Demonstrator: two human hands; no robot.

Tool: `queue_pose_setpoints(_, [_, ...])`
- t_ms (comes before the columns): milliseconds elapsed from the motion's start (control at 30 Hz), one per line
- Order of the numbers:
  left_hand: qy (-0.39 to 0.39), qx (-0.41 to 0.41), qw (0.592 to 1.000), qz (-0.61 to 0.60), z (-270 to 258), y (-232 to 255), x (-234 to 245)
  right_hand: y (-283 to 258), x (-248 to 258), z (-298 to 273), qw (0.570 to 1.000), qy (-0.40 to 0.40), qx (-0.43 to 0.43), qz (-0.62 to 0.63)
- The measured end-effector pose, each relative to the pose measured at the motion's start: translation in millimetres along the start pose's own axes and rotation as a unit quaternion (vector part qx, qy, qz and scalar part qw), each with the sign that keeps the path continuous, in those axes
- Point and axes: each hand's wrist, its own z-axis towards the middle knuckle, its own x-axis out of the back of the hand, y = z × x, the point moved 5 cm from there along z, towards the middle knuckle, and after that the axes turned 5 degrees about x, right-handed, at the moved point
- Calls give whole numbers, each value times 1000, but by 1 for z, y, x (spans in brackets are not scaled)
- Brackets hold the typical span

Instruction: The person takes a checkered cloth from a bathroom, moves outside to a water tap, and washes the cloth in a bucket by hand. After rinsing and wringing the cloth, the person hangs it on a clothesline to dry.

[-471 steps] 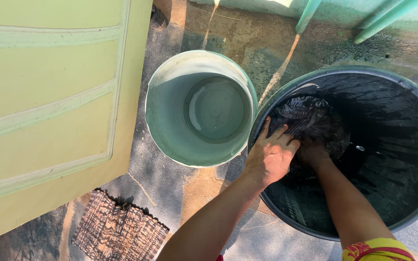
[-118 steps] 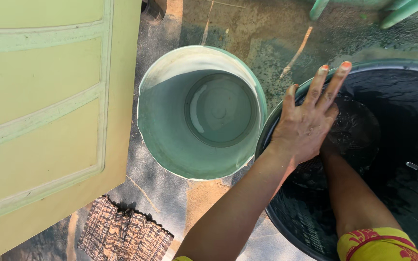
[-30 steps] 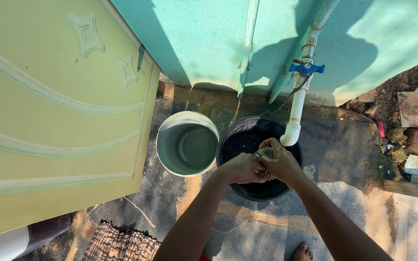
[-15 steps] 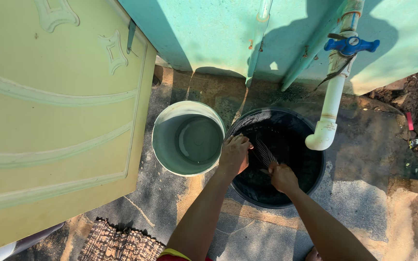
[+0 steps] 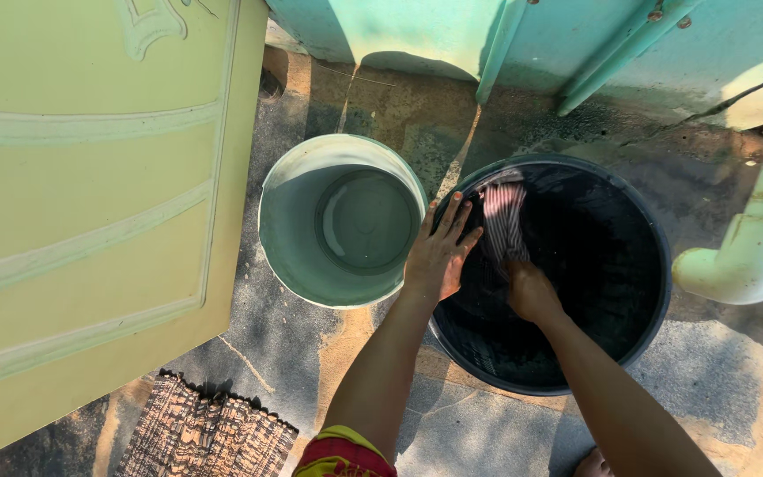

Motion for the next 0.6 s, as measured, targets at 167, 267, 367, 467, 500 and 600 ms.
queue_pose_setpoints(167, [4,10,1000,-26,-9,-2,17,99,-139,14,988,-106,-86,-68])
queue_pose_setpoints(267, [-49,-11,998,-22,-11,-3,19,99,-177,30,985,-122,-95,-72])
queue_pose_setpoints(367, [-32,-15,999,5,-8,-6,21,80,-201,57,942,-127,78,-302])
queue_pose_setpoints(467, [8,10,999,-38,-12,-5,23,85,-220,72,969,-128,50,-203])
queue_pose_setpoints(500, [15,12,999,-40,-12,-6,22,86,-225,76,977,-128,39,-168])
queue_pose_setpoints(600, [14,8,999,-49,-13,-4,23,82,-216,70,975,-192,-22,-111])
